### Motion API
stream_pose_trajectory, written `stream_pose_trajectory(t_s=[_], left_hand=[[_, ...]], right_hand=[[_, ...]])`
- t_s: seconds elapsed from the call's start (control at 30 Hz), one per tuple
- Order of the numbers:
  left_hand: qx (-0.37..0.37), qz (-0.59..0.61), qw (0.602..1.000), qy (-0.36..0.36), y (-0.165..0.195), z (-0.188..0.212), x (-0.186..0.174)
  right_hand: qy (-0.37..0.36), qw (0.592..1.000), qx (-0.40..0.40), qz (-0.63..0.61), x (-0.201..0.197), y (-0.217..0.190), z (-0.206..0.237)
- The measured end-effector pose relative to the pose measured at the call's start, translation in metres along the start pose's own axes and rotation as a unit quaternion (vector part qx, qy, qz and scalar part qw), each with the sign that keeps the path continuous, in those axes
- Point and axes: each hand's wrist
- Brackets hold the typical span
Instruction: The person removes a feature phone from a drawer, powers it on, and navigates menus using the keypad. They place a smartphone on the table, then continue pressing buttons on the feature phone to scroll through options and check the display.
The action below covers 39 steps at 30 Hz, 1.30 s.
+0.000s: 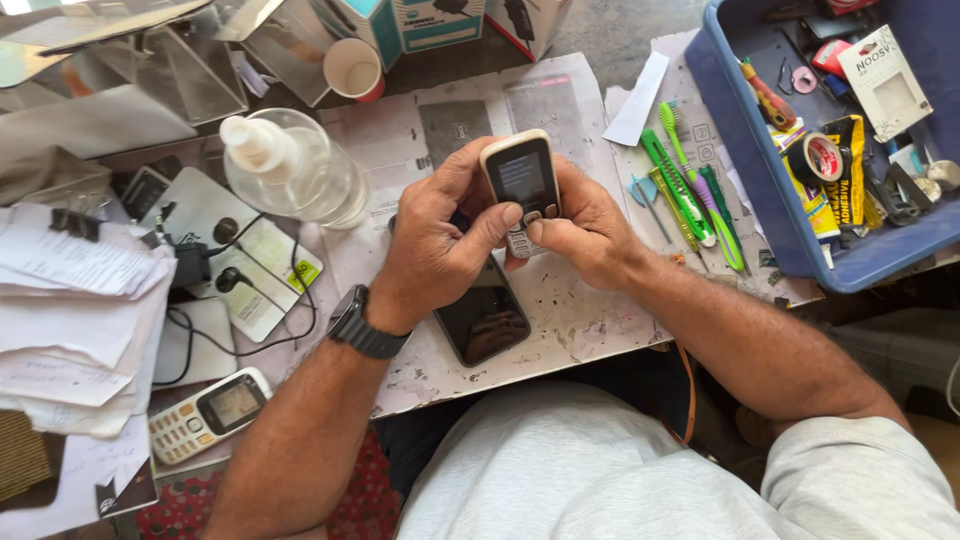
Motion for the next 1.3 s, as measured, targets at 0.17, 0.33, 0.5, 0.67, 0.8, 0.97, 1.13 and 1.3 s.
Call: stream_pose_trajectory(t_s=[0.17, 0.33, 0.5, 0.67, 0.8, 0.97, 1.13, 1.3], left_hand=[[0.0, -0.088, 0.996, -0.008, 0.004, -0.001, -0.003], [0.016, -0.115, 0.993, -0.017, 0.005, -0.004, -0.004], [0.009, -0.118, 0.993, -0.02, 0.002, -0.003, -0.005], [0.012, -0.127, 0.992, -0.021, -0.001, -0.004, -0.005], [0.019, -0.125, 0.992, -0.019, -0.002, -0.003, -0.004], [0.024, -0.152, 0.988, -0.023, -0.002, -0.003, -0.004], [0.022, -0.176, 0.984, -0.019, -0.003, -0.003, -0.002], [0.023, -0.167, 0.986, -0.022, -0.003, -0.003, -0.003]], right_hand=[[-0.004, 1.0, 0.005, 0.017, 0.003, -0.007, -0.001], [0.003, 0.998, -0.011, 0.063, 0.004, -0.01, -0.003], [0.023, 0.998, 0.05, 0.02, 0.005, -0.011, -0.004], [0.018, 0.998, 0.057, 0.018, 0.009, -0.018, -0.007], [0.03, 0.997, 0.03, 0.069, 0.007, -0.016, -0.007], [0.045, 0.996, 0.042, 0.061, 0.006, -0.012, -0.008], [0.057, 0.997, 0.048, 0.037, 0.009, -0.013, -0.01], [0.034, 0.999, 0.027, 0.033, 0.007, -0.015, -0.01]])
Point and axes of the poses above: each hand's wrist, its own z-axis away from the middle knuckle, its own x-axis out of the palm, y = z × x, and after that the axes turned 4 degrees about x, right-handed
